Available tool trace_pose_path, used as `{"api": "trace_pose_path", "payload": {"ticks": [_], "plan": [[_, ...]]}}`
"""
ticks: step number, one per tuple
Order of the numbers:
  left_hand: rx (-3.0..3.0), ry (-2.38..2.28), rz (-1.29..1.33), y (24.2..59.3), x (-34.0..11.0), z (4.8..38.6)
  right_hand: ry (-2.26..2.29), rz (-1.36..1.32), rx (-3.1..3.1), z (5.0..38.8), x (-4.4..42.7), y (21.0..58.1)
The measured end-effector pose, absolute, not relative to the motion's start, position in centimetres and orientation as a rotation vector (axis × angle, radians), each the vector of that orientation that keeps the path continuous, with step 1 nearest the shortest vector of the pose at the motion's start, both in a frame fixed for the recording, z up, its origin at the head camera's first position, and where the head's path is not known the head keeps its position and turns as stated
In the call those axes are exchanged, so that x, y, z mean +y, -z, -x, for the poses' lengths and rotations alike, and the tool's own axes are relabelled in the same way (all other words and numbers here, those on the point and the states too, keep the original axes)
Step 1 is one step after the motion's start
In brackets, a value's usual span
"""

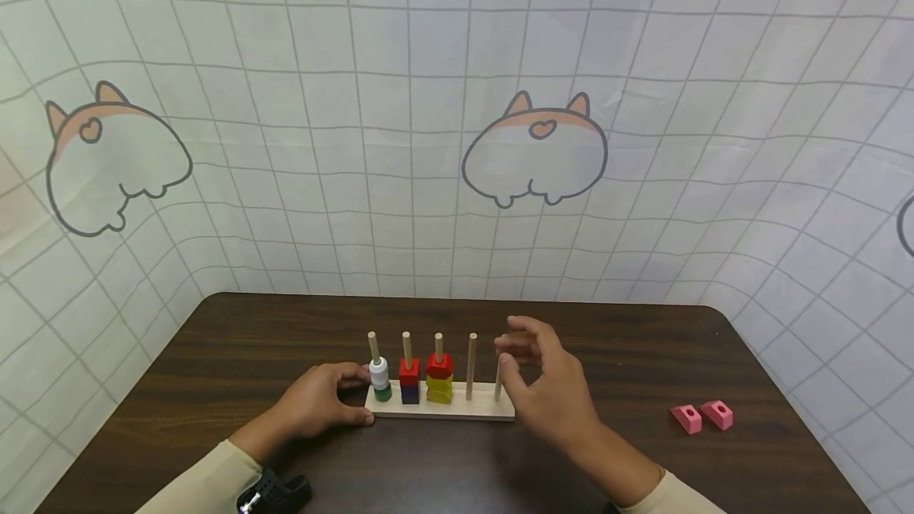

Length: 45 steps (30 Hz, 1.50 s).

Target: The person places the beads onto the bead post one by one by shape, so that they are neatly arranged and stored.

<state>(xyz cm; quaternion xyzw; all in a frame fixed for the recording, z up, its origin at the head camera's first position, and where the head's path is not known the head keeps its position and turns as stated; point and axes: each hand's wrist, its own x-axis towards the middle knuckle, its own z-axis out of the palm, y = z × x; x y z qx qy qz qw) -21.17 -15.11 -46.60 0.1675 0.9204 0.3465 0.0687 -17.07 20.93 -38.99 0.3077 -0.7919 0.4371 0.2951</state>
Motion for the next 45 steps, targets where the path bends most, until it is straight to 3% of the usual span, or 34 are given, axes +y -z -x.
{"api": "trace_pose_path", "payload": {"ticks": [24, 45], "plan": [[2.772, -1.048, -0.514, 46.6, -15.1, 21.2, -0.812, -0.257, -2.554, 16.3, 34.9, 41.7], [2.776, -1.033, -0.504, 46.7, -15.2, 21.1, -0.643, -0.070, -2.882, 15.1, 41.1, 43.1]]}}
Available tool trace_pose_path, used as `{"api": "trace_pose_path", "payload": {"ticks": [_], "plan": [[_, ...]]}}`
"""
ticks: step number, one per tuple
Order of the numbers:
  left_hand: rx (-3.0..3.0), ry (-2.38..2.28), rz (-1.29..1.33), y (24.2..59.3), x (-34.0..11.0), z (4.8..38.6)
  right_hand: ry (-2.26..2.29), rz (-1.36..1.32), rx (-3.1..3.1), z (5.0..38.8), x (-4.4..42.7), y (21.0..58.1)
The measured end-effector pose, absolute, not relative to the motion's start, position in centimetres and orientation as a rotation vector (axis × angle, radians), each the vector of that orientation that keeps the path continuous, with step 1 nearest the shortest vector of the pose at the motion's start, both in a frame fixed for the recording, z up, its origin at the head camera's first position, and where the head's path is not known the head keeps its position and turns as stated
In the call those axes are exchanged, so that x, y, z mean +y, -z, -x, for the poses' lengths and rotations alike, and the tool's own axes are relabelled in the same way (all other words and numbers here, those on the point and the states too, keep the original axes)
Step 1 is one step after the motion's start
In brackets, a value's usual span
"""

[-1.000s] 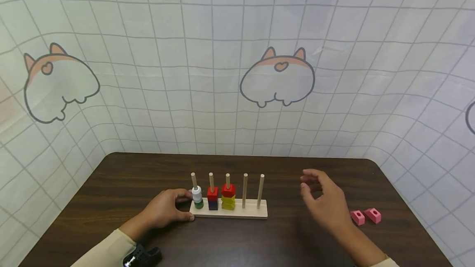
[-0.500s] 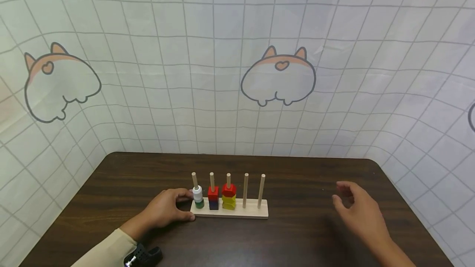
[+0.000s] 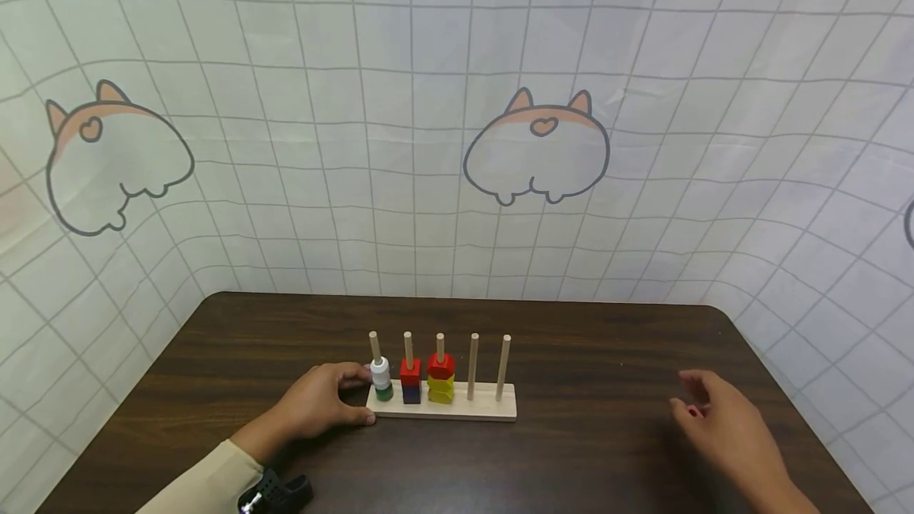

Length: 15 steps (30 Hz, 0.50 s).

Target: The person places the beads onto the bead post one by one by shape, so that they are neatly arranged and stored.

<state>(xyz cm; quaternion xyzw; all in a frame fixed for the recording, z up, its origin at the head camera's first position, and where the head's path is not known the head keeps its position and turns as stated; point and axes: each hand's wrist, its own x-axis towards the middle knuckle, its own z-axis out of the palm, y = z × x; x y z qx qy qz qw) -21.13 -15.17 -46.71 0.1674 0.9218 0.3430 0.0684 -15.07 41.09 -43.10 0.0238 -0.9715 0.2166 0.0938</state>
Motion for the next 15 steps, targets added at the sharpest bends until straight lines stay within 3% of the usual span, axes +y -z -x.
{"api": "trace_pose_path", "payload": {"ticks": [15], "plan": [[2.779, -1.040, -0.517, 46.6, -15.2, 21.1, -0.629, -0.122, -2.897, 15.4, 41.7, 44.5]]}}
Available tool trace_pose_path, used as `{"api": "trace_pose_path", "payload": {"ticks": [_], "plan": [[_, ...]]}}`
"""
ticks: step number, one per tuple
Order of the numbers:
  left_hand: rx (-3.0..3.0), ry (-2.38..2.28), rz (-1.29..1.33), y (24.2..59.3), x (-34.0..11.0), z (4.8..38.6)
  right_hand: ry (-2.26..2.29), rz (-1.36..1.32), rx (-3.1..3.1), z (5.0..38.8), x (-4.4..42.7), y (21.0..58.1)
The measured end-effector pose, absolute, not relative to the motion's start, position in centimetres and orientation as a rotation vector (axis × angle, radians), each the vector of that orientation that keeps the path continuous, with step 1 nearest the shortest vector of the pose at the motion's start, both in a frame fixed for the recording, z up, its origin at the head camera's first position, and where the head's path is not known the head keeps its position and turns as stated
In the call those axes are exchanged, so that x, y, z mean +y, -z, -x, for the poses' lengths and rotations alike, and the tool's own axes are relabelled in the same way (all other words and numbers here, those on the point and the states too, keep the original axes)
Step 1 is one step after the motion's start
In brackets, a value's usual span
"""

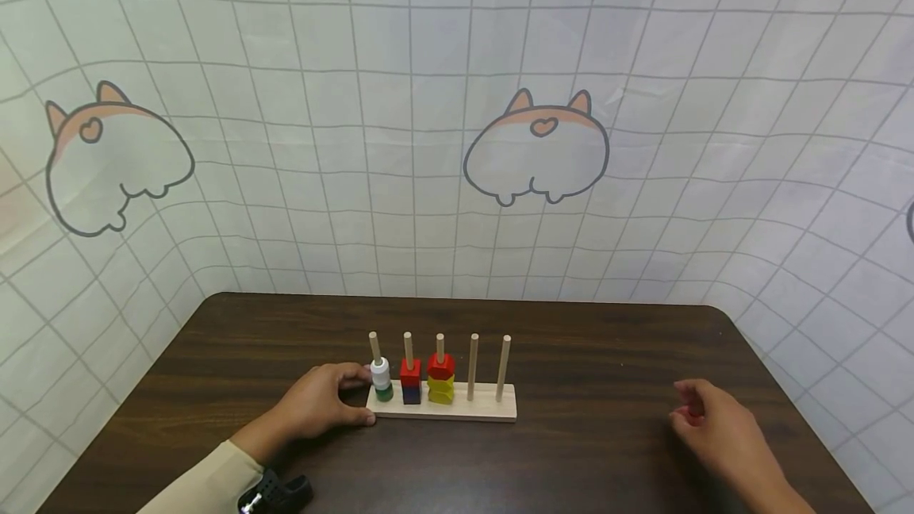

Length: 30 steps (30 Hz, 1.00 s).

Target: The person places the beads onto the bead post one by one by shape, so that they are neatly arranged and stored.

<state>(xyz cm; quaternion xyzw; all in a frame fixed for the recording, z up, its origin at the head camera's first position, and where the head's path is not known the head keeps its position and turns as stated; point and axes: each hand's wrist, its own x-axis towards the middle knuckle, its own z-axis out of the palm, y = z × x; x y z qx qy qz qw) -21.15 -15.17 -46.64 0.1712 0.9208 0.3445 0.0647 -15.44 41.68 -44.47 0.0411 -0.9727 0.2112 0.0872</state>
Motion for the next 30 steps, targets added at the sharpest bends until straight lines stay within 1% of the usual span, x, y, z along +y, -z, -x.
{"api": "trace_pose_path", "payload": {"ticks": [14, 22, 30], "plan": [[2.765, -1.058, -0.523, 46.7, -15.2, 21.1, -0.671, -0.123, -2.904, 15.6, 41.0, 44.8], [2.755, -1.070, -0.534, 46.7, -15.1, 21.0, -0.670, -0.206, -2.854, 15.8, 40.1, 45.2], [2.746, -1.072, -0.515, 46.6, -15.2, 21.1, -0.714, -0.140, -2.887, 15.8, 40.4, 44.6]]}}
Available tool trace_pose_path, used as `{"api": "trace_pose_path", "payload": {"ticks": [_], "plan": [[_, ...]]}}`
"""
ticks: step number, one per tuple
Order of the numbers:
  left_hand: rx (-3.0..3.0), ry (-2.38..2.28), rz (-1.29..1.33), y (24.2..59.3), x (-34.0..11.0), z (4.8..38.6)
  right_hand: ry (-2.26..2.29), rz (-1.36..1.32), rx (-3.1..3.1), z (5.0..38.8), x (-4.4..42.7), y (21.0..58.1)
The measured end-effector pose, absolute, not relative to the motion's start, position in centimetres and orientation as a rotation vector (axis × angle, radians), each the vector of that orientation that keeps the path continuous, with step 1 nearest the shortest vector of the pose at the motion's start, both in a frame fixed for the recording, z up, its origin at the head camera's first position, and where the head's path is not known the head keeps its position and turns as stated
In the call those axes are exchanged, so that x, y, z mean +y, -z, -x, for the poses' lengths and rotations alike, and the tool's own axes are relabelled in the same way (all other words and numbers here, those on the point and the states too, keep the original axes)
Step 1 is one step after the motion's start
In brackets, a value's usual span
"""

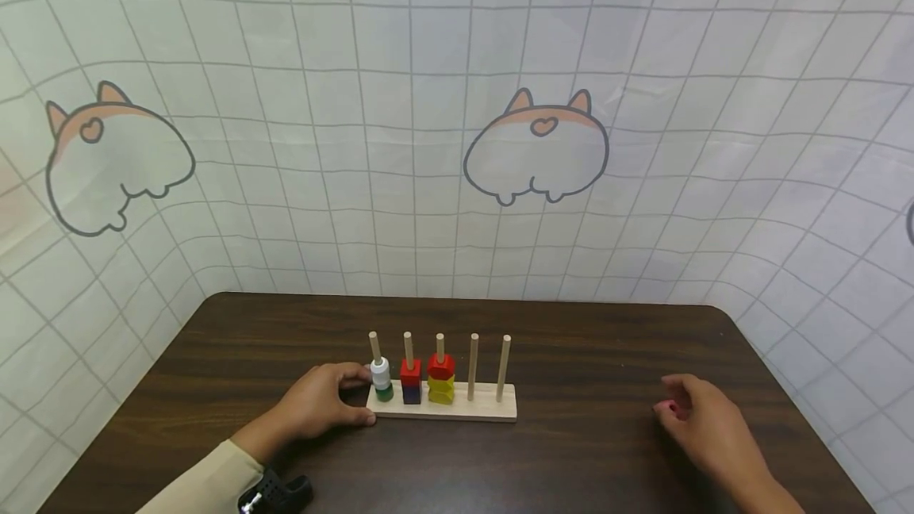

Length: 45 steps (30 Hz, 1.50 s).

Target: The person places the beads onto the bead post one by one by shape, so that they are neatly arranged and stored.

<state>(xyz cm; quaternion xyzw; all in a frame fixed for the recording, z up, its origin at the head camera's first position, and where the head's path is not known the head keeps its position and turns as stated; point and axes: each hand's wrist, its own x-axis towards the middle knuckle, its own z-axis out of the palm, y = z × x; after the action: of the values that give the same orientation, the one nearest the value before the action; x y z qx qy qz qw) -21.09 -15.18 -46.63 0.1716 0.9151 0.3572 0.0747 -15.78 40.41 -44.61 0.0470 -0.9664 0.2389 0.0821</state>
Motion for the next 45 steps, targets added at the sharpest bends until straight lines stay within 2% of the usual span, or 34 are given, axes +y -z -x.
{"api": "trace_pose_path", "payload": {"ticks": [13, 29, 36, 45], "plan": [[2.746, -1.081, -0.509, 46.8, -15.2, 21.1, -0.674, -0.111, -2.941, 16.5, 40.1, 45.4], [2.755, -1.065, -0.506, 46.8, -15.2, 21.1, -0.718, -0.288, -2.906, 18.8, 35.9, 45.3], [2.760, -1.066, -0.522, 46.8, -15.1, 21.1, -0.803, -0.377, -2.835, 19.6, 33.6, 44.1], [2.765, -1.054, -0.522, 46.8, -15.2, 21.1, -0.862, -0.517, -2.736, 19.8, 31.2, 40.6]]}}
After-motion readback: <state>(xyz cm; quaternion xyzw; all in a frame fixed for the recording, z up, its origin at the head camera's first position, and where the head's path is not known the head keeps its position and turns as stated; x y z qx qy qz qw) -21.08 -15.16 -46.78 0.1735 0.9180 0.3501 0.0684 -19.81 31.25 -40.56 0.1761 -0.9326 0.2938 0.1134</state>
